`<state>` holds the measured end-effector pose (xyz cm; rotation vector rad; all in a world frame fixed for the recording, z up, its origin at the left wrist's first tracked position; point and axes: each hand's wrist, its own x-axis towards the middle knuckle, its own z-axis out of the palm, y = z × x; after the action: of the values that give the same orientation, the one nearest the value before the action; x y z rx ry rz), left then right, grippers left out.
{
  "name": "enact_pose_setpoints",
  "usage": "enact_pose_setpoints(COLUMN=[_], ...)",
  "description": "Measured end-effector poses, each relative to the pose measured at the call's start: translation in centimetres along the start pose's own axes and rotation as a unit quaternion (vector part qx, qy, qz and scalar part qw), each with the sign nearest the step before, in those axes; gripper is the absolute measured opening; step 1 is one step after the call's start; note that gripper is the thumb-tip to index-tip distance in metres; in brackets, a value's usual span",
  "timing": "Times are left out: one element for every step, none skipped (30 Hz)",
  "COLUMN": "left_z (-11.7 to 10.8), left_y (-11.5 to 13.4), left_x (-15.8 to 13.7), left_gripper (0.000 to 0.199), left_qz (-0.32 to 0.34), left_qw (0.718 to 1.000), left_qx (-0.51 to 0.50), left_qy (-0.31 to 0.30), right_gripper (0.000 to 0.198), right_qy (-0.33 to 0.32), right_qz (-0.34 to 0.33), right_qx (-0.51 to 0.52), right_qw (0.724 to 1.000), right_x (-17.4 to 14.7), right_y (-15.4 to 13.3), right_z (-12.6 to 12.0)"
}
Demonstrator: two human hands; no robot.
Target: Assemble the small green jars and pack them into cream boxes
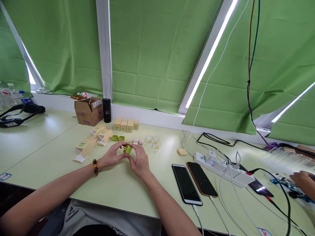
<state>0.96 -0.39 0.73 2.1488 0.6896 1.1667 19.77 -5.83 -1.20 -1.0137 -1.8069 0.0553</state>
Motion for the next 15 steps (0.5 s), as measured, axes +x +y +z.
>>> enact_pose_setpoints(left_z=[0.0, 0.0, -0.1, -0.3, -0.4, -0.6, -0.7, -0.8, -0.8, -0.8, -0.8, -0.8, -0.8, -0.8, -0.8], left_y=[-0.2, -0.5, -0.7, -1.0, -1.2, -1.5, -1.7, -2.0, -2.2, -2.4, -2.6, -2.7, -2.8, -2.8, -2.8], left_x=[0.1, 0.2, 0.4, 0.5, 0.7, 0.8, 0.9, 0.9, 1.0, 1.0, 1.0, 1.0, 1.0, 1.0, 1.0], left_gripper=[0.044, 0.044, 0.045, 0.048, 0.050, 0.052, 0.054, 0.055, 0.055, 0.056, 0.056, 0.055, 0.055, 0.055, 0.054], left_qz=[-0.017, -0.032, -0.044, -0.055, -0.064, -0.074, -0.084, -0.093, -0.099, -0.104, -0.106, -0.107, -0.106, -0.105, -0.104], left_qw=[0.999, 0.997, 0.992, 0.986, 0.978, 0.970, 0.962, 0.955, 0.948, 0.943, 0.939, 0.937, 0.936, 0.935, 0.935], left_qx=[-0.032, -0.070, -0.110, -0.152, -0.190, -0.223, -0.251, -0.273, -0.292, -0.306, -0.314, -0.320, -0.321, -0.322, -0.322], left_qy=[0.012, 0.028, 0.041, 0.050, 0.056, 0.060, 0.066, 0.073, 0.080, 0.087, 0.092, 0.097, 0.100, 0.101, 0.102], right_gripper=[0.050, 0.050, 0.049, 0.046, 0.042, 0.038, 0.036, 0.035, 0.036, 0.037, 0.039, 0.041, 0.043, 0.044, 0.044], right_qy=[0.005, 0.014, 0.025, 0.037, 0.047, 0.055, 0.059, 0.059, 0.056, 0.048, 0.036, 0.022, 0.005, -0.015, -0.036], right_qz=[0.006, 0.014, 0.023, 0.031, 0.039, 0.047, 0.055, 0.064, 0.070, 0.072, 0.068, 0.061, 0.052, 0.044, 0.037], right_qx=[0.000, -0.003, -0.009, -0.021, -0.039, -0.062, -0.088, -0.115, -0.141, -0.166, -0.189, -0.211, -0.233, -0.256, -0.279], right_qw=[1.000, 1.000, 0.999, 0.999, 0.997, 0.995, 0.993, 0.989, 0.986, 0.982, 0.979, 0.975, 0.971, 0.966, 0.959], right_x=[0.1, 0.1, 0.2, 0.3, 0.3, 0.4, 0.4, 0.5, 0.7, 0.8, 1.0, 1.2, 1.5, 1.8, 2.1], right_y=[0.0, 0.1, 0.3, 0.6, 1.0, 1.5, 2.0, 2.5, 3.0, 3.5, 3.9, 4.3, 4.6, 4.8, 5.0], right_z=[-0.1, -0.3, -0.4, -0.5, -0.6, -0.7, -0.8, -0.8, -0.8, -0.7, -0.6, -0.5, -0.3, -0.2, 0.0])
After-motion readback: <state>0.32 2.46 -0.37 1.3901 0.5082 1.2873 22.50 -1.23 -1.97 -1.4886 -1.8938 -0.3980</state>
